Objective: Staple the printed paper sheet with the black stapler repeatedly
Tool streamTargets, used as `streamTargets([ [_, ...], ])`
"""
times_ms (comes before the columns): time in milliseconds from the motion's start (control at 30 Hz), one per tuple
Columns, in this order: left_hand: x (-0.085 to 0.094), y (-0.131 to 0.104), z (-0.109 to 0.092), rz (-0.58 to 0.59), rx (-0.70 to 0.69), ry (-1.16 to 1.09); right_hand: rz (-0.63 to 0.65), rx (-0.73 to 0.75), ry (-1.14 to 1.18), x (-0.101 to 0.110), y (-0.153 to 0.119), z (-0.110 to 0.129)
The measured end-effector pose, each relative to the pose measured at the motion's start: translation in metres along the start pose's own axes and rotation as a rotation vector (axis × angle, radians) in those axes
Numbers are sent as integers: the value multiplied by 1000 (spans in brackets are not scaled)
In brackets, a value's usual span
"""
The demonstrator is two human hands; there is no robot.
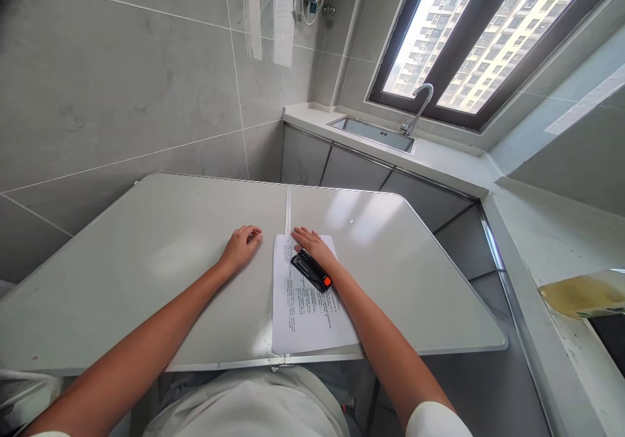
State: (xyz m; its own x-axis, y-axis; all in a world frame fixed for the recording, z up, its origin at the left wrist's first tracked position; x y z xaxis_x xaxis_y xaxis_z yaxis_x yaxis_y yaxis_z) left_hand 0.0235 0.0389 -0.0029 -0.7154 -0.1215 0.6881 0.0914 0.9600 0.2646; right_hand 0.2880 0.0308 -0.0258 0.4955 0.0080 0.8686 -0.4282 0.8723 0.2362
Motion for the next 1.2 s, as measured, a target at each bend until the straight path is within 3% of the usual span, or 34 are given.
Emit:
streamTargets([
  [233,-30,-17,-42,176,-193,68,-149,-41,-55,3,0,-1],
  [533,-25,-24,-52,225,12,-329,-224,-63,39,11,0,11],
  [667,-20,-24,-50,208,26,-354,-421,-172,-1,38,-4,-18],
  [767,-8,-19,-39,185,92,-259,-631,-410,-75,60,-17,-69],
  [833,2,-14,-28,203,127,-181,-690,-533,-113,69,-25,-103],
  [933,20,-6,-11,270,123,-86,-627,-608,-147,76,-30,-138],
  [1200,85,5,35,362,263,120,-459,-500,-181,82,-13,-148],
])
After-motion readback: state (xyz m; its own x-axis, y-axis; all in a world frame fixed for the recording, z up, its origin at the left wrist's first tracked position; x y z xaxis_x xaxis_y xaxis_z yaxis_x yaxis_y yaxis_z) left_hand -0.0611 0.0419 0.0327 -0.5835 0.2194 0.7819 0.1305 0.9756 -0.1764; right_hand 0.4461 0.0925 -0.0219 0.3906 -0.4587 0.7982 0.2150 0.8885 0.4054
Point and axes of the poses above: each hand's wrist, its own y-axis towards the middle knuckle, its own x-axis out of the back of the hand, z = x × y, the point moved 3 cm from there along y, towards the middle knuckle, and after that the axes turned 5 degrees about -z, right-handed, at the moved point
